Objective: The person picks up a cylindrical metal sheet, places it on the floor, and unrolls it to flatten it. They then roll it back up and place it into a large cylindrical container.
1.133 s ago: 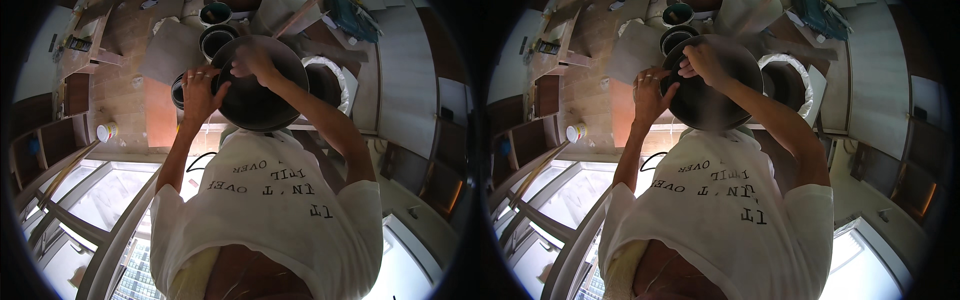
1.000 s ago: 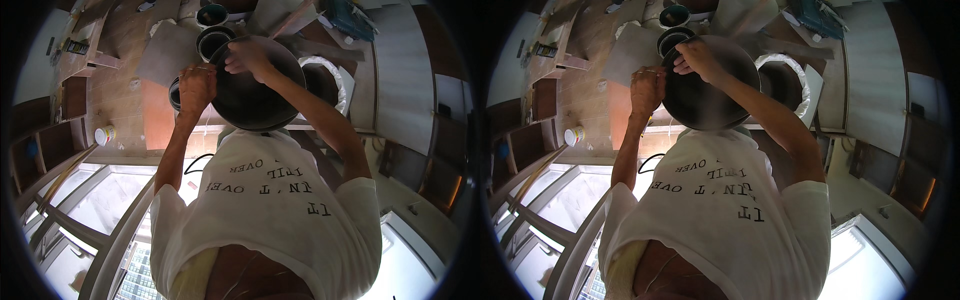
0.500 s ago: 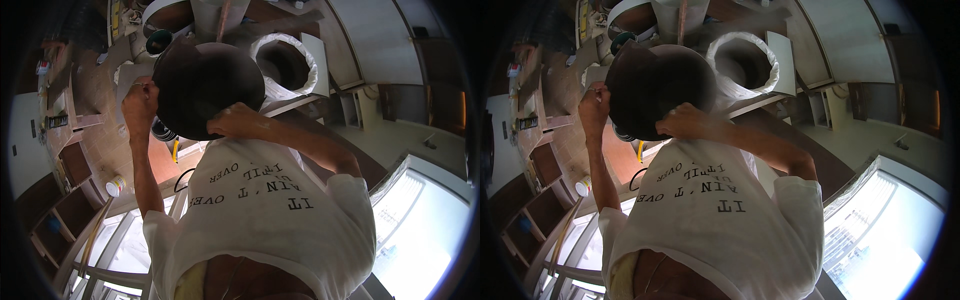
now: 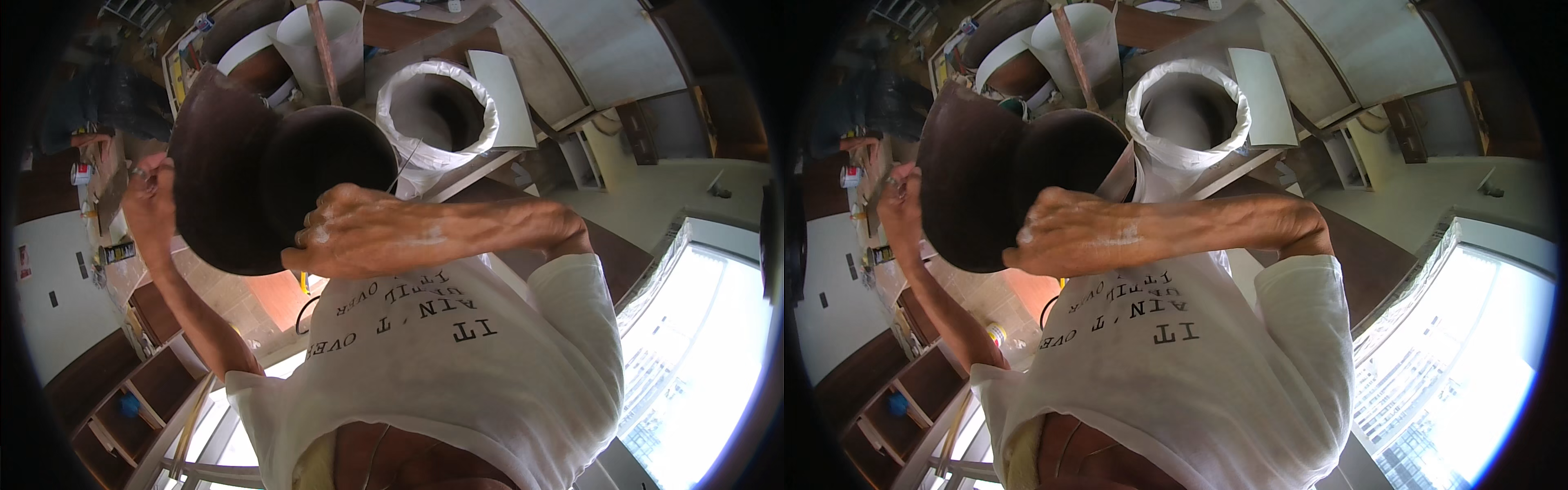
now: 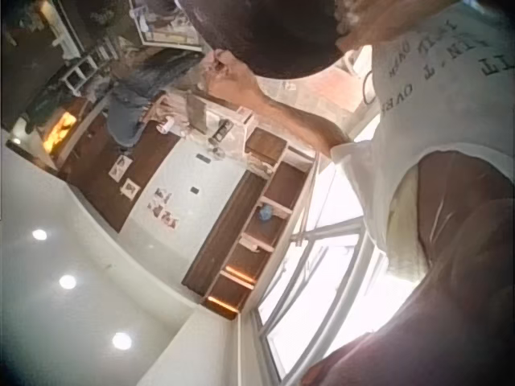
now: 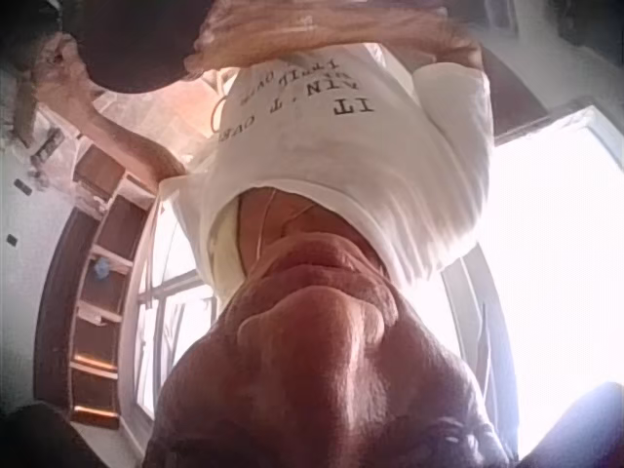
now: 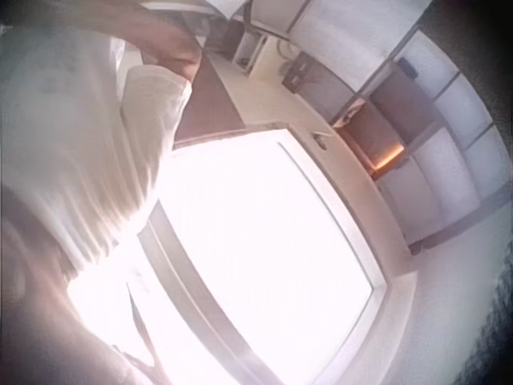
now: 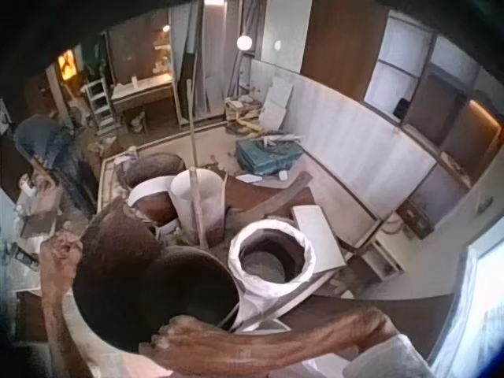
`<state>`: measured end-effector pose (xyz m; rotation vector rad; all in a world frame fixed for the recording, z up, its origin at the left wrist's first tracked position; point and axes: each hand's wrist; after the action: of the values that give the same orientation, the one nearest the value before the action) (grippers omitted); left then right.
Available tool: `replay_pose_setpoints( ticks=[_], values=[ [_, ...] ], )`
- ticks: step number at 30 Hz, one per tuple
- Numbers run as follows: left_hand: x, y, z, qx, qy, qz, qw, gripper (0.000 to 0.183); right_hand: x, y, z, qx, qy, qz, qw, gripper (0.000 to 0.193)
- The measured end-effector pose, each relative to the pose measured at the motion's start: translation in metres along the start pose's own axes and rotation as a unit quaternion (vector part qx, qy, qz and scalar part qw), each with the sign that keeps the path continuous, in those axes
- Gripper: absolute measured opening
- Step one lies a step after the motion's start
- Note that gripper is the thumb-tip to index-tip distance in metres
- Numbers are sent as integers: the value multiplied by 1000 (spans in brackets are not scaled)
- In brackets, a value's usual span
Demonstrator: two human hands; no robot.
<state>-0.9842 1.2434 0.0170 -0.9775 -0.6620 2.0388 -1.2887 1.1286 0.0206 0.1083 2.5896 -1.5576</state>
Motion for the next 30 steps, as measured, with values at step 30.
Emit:
replay_pose_setpoints(
  ticks=[30],
  values=[
    [69,95,-100,151,-292,56,943,59,373,-94,446,86,562,392,723,35]
  ],
)
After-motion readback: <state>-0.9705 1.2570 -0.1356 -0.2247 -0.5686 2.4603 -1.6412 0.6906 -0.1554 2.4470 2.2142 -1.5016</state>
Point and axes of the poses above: each hand's wrist, its own x-axis away from the middle knuckle, its own y-axis out of the palm, z = x × y, and after that the axes turned 12 degrees about y, right-handed
